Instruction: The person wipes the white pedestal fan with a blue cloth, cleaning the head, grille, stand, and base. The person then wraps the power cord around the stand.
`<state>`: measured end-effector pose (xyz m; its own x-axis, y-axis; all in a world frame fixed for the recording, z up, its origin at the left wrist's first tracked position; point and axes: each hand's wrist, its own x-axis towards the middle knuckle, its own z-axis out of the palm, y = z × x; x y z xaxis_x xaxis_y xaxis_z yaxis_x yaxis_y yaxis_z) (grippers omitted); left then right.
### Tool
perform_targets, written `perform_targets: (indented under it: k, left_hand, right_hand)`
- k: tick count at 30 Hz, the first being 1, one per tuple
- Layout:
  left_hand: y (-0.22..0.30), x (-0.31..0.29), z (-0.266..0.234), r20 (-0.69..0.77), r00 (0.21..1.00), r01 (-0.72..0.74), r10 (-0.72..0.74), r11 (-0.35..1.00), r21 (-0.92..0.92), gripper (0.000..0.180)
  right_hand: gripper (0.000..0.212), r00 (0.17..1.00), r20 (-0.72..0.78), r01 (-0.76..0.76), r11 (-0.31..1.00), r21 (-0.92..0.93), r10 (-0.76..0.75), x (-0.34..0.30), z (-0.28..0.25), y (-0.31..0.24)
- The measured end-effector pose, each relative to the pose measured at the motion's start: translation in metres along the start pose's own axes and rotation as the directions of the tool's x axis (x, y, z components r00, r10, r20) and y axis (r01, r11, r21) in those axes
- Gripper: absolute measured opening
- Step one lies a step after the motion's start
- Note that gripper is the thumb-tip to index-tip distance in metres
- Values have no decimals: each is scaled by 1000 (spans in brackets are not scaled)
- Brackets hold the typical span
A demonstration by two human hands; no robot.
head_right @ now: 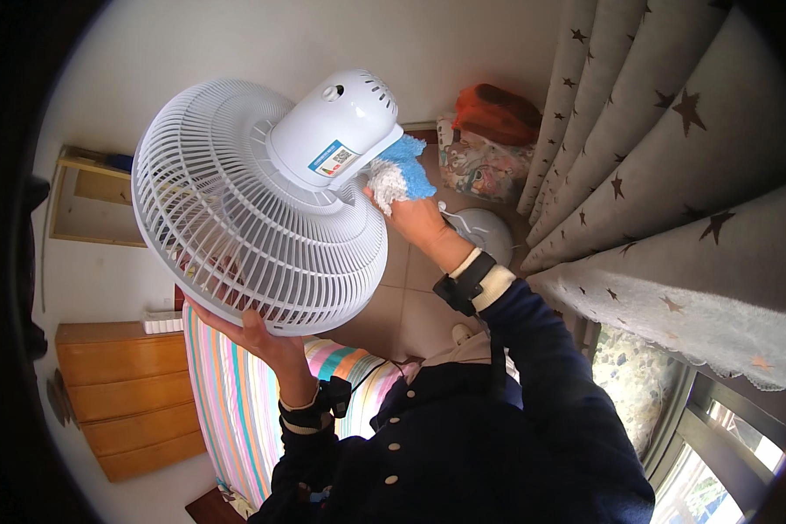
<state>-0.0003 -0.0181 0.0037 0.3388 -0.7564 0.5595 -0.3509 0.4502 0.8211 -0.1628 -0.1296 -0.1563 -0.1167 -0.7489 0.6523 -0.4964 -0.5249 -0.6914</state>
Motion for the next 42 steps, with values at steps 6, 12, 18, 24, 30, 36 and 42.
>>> perform_targets:
  k: [6,12,18,24,30,36,42]
  left_hand:
    - [-2,0,-1,7,1000,-14,14,1000,18,103]
    - [2,3,6,22,999,-35,35,999,-2,105]
    - [5,4,13,18,999,-42,42,999,-14,107]
    - [4,3,2,36,998,-59,56,996,72,105]
    - [-6,2,-4,5,998,-66,66,997,44,109]
    - [-4,0,-5,10,998,-64,63,994,94,110]
    - [-4,-1,2,-20,999,-38,39,998,54,111]
  right_hand:
    - [23,987,17,159,987,-38,-158,-1,-16,4]
    - [26,991,86,114,970,-213,-98,11,-13,-3]
    - [32,1000,28,20,974,-224,-14,4,-3,-17]
    - [39,963,268,23,985,-171,24,-10,-18,12]
    - [37,933,101,-359,898,253,345,-44,-32,28]
    - [67,820,259,-572,710,411,511,-28,-14,3]
    - [83,631,488,-662,747,-68,604,-23,20,33]
